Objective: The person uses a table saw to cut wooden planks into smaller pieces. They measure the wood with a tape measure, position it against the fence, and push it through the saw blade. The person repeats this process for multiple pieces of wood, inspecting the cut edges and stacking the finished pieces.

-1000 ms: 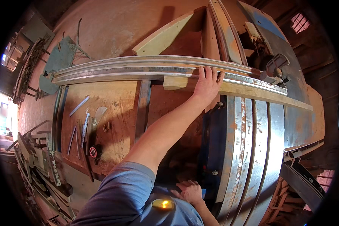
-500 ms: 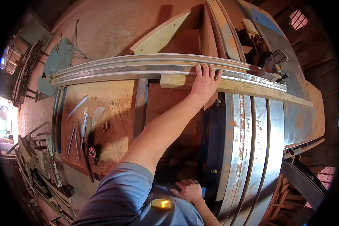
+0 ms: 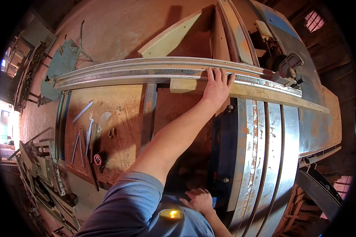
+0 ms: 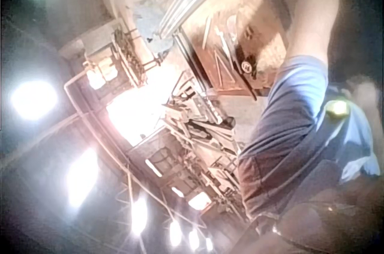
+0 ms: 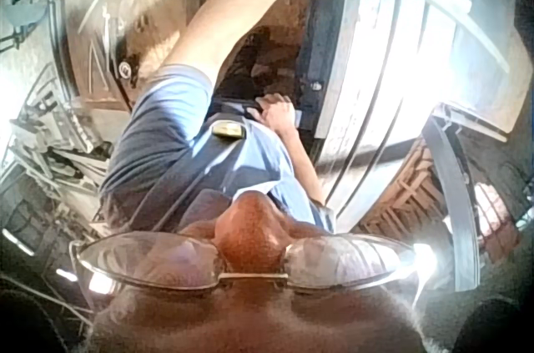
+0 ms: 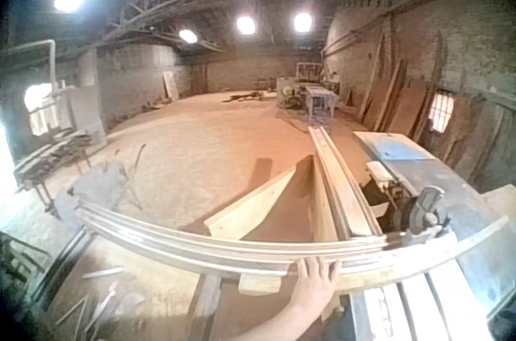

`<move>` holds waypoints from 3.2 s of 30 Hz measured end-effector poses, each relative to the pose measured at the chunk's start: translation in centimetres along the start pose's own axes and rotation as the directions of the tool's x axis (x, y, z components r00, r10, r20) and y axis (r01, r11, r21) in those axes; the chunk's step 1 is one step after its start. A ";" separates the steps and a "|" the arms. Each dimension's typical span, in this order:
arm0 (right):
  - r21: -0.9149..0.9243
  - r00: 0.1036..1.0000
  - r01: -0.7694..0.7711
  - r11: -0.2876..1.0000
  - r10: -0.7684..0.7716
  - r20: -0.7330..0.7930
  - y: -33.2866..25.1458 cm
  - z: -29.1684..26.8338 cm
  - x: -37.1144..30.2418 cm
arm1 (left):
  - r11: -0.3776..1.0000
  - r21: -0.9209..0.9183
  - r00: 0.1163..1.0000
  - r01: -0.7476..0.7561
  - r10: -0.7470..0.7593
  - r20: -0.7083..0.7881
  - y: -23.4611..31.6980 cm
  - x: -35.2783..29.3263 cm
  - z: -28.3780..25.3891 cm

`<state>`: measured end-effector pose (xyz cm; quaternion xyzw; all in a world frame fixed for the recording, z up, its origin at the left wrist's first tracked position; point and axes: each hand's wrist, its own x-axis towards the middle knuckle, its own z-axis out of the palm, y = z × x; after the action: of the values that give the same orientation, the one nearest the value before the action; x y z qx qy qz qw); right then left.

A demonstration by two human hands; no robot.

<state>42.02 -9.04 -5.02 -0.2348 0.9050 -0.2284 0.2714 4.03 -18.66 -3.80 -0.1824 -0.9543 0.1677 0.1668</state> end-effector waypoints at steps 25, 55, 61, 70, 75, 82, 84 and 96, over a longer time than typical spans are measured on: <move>-0.053 0.971 -0.088 0.995 0.098 0.218 -0.4 -0.7 0.3 | 1.000 -0.001 1.000 0.015 -0.015 -0.016 0.0 -0.1 0.1; -0.012 0.999 -0.032 0.999 0.032 0.027 -0.2 -0.1 0.0 | 1.000 -0.014 1.000 0.019 -0.019 0.011 0.2 -0.1 -0.3; -0.040 0.970 -0.095 0.995 0.102 0.221 -0.6 -1.3 0.5 | 1.000 -0.008 1.000 0.017 -0.017 0.025 0.1 -0.1 -0.4; -0.042 0.977 -0.082 0.996 0.089 0.196 -0.2 -0.5 0.3 | 1.000 -0.013 0.999 0.013 -0.012 0.032 0.1 0.0 -0.5; -0.043 0.977 -0.083 0.996 0.090 0.193 -0.3 -0.6 0.4 | 1.000 -0.024 0.999 0.013 -0.013 0.031 0.0 -0.2 -0.4; -0.051 0.972 -0.095 0.994 0.104 0.213 -0.4 -1.0 0.3 | 1.000 -0.022 1.000 0.020 -0.020 0.006 0.2 0.0 -0.3; -0.016 0.974 -0.099 0.995 0.101 0.202 -0.5 -1.2 0.3 | 0.999 -0.022 1.000 0.031 -0.031 0.001 0.1 -0.1 -0.2; 0.379 0.962 0.123 0.917 -0.016 -0.273 0.5 -6.8 -0.4 | 0.995 -0.096 1.000 0.001 0.000 0.019 0.1 0.0 -0.8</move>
<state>38.12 -6.46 -0.08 -0.1755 0.8599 -0.4437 0.1814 4.34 -18.36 -3.14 -0.1885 -0.9629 0.1231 0.1489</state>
